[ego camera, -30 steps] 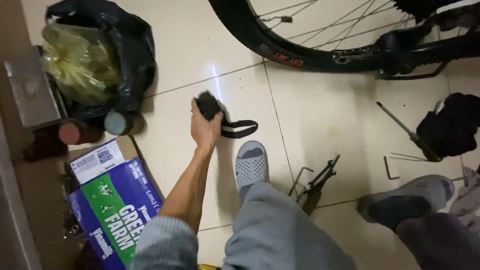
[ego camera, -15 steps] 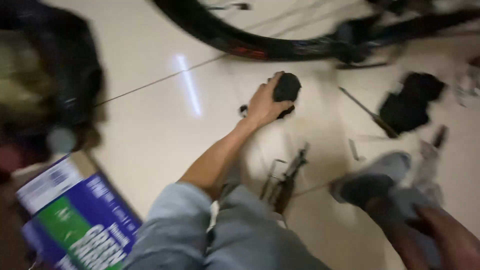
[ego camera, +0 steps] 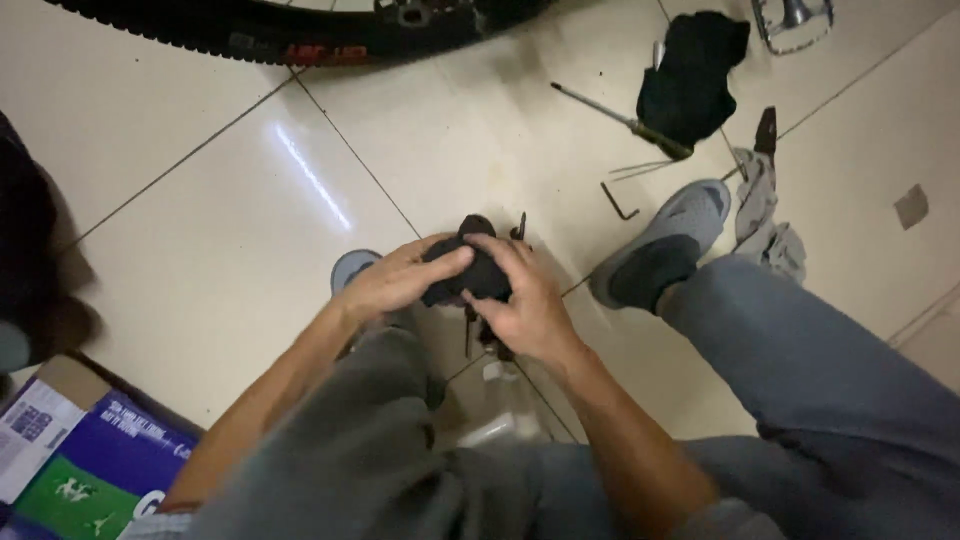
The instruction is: Cleaning a bicycle by wiping the chain, gears, and frame with a cloth and using a screwdriver for detail cleaning.
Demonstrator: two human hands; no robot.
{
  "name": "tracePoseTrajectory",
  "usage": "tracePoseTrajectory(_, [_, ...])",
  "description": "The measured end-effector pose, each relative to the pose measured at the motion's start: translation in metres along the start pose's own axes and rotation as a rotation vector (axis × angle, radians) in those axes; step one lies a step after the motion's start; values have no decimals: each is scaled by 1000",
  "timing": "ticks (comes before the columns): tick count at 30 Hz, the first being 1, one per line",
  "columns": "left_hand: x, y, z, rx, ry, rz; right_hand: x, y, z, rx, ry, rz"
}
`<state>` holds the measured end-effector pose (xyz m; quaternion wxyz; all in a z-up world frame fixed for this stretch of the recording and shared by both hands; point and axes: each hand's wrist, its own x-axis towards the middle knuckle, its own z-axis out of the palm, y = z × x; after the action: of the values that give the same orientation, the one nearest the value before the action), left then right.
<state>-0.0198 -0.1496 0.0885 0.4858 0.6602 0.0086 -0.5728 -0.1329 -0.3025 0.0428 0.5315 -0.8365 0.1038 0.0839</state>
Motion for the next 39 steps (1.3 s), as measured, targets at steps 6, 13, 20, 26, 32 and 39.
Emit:
tracePoseTrajectory(6, [-3,-40,-36,480,155,-81,-32,95,70,-321,-359,340])
tracePoseTrajectory(13, [-35,-61,-50,308,492,58,-59,122,102,-952,-535,-13])
tracePoseTrajectory(20, [-36,-102,-53,-77,762,310,-13,155,53,-911,-516,48])
tracePoseTrajectory(26, [-43,-110,-52,-121,844,317,22,176,5,-934,-238,47])
tracePoseTrajectory(32, [-47,-113,-49,-132,912,297,13,156,-12,-933,-200,38])
tracePoseTrajectory(39, [-53,-130,-36,-141,917,169,-8,150,18,-804,-119,16])
